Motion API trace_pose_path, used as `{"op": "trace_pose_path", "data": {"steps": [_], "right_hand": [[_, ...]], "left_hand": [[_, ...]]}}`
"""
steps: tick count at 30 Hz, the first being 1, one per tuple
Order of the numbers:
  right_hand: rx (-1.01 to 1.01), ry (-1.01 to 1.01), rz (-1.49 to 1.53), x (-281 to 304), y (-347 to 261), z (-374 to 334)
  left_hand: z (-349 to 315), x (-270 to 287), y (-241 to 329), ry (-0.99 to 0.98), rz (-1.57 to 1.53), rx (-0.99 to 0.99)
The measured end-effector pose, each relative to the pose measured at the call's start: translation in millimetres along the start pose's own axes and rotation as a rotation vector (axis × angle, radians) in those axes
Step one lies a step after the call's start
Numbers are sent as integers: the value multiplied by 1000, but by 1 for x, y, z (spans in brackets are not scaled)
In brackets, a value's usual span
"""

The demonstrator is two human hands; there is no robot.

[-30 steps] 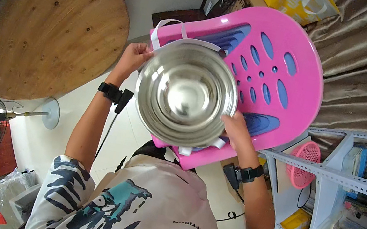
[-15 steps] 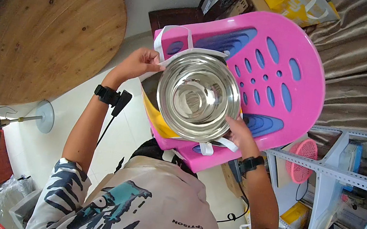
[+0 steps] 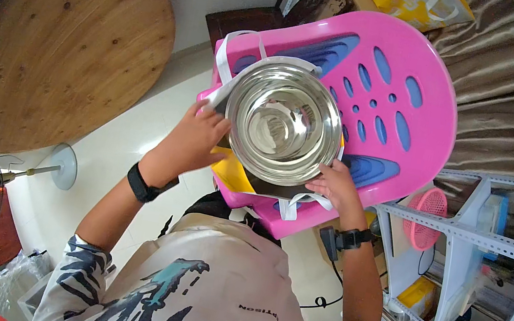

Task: The recorder organizes plastic ice cube trays and a metal bowl, moving them from a workspace to storage shelves and then walking to a table to handle water bottles.

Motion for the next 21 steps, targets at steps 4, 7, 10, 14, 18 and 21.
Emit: {"op": "trace_pose_path", "data": {"steps": [4, 7, 10, 14, 18, 21], "right_hand": [[37, 33, -34, -5, 2, -5], [89, 29, -155, -5, 16, -3], [84, -60, -262, -10, 32, 6], [101, 3, -439, -10, 34, 0], [138, 52, -591, -16, 38, -9], [302, 10, -805, -33, 37, -21]], "left_hand": [[-24, -5, 1, -265, -57, 54], [-30, 1, 6, -379, -184, -10], [-29, 11, 7, -341, -240, -83], [-15, 22, -1, -333, -325, -37], [-4, 28, -5, -218, -238, -54], [-4, 14, -7, -185, -202, -82]]}}
Point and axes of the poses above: each hand's wrist, its own z-axis towards the middle knuckle, its own x-axis out of the back of the hand, y = z × x, the point moved 5 cm from there along z, towards the middle knuckle, and after that the axes turned 2 degrees about -y, right-handed, at the moved point
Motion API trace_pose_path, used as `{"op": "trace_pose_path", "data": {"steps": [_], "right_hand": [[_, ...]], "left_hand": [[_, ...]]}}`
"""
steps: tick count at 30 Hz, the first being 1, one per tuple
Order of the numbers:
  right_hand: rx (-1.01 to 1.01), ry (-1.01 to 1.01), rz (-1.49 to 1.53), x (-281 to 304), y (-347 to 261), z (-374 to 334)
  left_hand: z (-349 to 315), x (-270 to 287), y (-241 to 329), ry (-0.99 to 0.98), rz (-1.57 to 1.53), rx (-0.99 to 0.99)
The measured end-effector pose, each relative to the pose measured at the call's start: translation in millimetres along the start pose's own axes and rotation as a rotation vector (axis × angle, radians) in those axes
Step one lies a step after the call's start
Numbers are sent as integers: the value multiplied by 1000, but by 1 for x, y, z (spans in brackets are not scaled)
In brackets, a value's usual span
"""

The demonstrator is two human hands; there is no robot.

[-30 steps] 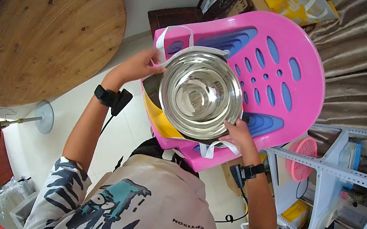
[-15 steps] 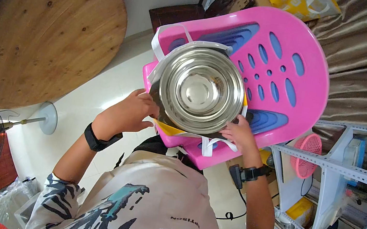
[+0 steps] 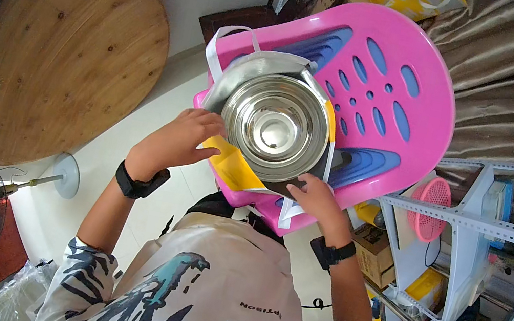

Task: The recorder organizes plastic ice cube trays and a metal bowl, moving them from a workspace to storage shelves and then walking to a table to handle water bottles.

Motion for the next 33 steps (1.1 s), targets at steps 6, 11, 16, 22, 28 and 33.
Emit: {"op": "trace_pose_path", "data": {"steps": [6, 11, 16, 22, 28, 33], "right_hand": [[122, -28, -136, -15, -33, -35], [170, 73, 167, -8, -35, -47], [199, 946, -200, 38, -30, -86], [-132, 741, 556, 17, 55, -83], [-214, 353, 912, -4, 14, -63], [-124, 506, 587, -1, -10, -42]], "left_hand": [[15, -19, -10, 87, -160, 26], [23, 5, -25, 460, -550, 233], [25, 30, -67, 796, -372, 454], [46, -3, -94, 611, -254, 535], [70, -11, -115, 422, -1366, 508], [88, 9, -115, 401, -1208, 289]]}}
Point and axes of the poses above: each hand's wrist, its own z-axis towards the middle knuckle, its own x-axis out of the back of the hand, y = z × x, the point moved 5 cm from there along z, towards the middle knuckle, and after that the axes turned 2 degrees about -y, right-handed, at the moved point
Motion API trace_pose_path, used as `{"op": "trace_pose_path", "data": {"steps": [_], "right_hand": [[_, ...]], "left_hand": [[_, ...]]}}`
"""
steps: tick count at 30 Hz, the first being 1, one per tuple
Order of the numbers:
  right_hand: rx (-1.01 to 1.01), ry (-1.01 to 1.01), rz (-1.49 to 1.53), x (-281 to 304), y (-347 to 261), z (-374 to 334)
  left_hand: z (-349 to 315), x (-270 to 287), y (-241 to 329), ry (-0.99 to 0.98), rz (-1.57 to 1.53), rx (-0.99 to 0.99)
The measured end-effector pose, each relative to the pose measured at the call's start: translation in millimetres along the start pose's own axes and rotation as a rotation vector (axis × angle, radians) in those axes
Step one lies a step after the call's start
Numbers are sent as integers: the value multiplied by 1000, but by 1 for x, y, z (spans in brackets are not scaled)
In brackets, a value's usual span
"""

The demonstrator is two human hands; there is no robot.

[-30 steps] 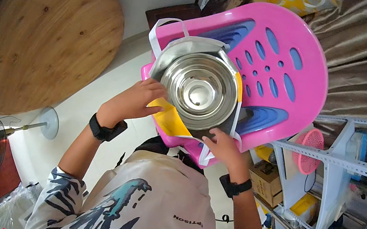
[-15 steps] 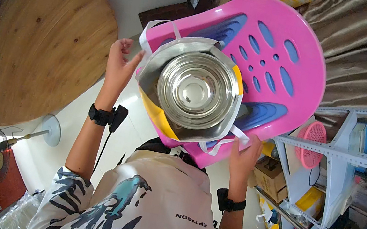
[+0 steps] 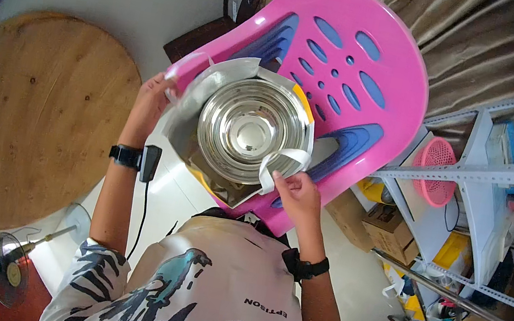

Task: The recorder organizes plastic ice cube trays and a metal bowl, moving them from a workspace to storage shelves and then walking to a table to handle water bottles.

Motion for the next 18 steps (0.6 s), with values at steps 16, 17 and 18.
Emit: {"op": "trace_pose_path", "data": {"steps": [16, 17, 18], "right_hand": [[466, -131, -385, -61, -3, -12], [463, -131, -384, -64, 0, -13], [486, -187, -361, -71, 2, -12]], "left_hand": [[-84, -191, -35, -514, 869, 89], [-87, -191, -41, -516, 869, 91], [-88, -190, -49, -516, 977, 25]]}}
Point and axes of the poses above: each hand's wrist, its own z-axis towards the middle knuckle, its own x-axis out of the back of the hand, y = z × x, the point moved 5 cm from there along z, towards the middle knuckle, and after that the axes turned 2 degrees about -y, right-handed, at the moved point
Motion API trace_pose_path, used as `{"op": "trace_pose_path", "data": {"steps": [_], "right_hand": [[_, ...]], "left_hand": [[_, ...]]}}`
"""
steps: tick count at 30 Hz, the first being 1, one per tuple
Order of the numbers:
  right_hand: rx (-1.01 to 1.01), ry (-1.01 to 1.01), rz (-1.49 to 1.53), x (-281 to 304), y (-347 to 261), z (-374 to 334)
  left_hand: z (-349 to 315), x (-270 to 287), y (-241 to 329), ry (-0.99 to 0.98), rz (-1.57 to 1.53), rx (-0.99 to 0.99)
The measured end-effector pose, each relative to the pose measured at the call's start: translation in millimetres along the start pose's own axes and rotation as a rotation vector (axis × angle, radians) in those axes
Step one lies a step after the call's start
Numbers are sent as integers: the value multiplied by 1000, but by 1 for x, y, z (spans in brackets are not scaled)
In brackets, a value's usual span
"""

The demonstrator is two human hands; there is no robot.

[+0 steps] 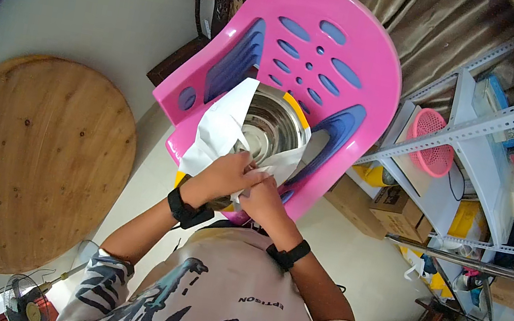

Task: The recorder organizes plastic ice cube trays and a metal bowl, moving them from a workspace to storage shelves and then walking to a table to handle water bottles.

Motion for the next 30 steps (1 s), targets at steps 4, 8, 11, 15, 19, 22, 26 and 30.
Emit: {"op": "trace_pose_path", "data": {"steps": [4, 8, 11, 15, 19, 22, 26, 30], "right_hand": [[46, 88, 72, 11, -24, -12], [10, 60, 367, 35, -57, -24], [60, 66, 329, 33, -58, -34], [-43, -11, 831, 26, -58, -38], [151, -89, 1110, 59, -93, -75], [411, -250, 1128, 82, -174, -119], [605, -307, 950, 103, -221, -198], [604, -192, 650, 85, -209, -282]], "left_hand": [[3, 11, -20, 7, 16, -44], [-10, 41, -39, -88, -744, 114], [-15, 65, -9, -26, -857, 71], [-48, 73, 17, 60, -684, 47], [-124, 100, 57, 300, -542, 54], [-208, 116, 102, 375, -719, 24], [-275, 79, 172, 176, -662, -172], [-324, 9, 210, 133, -674, -139]]}}
Point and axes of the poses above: each hand's wrist, its own z-axis towards the middle knuckle, its own x-axis out of the back of the hand, y = z × x, the point moved 5 cm from there along z, towards the middle knuckle, and after that the axes turned 2 degrees about -y, right-handed, at the moved point
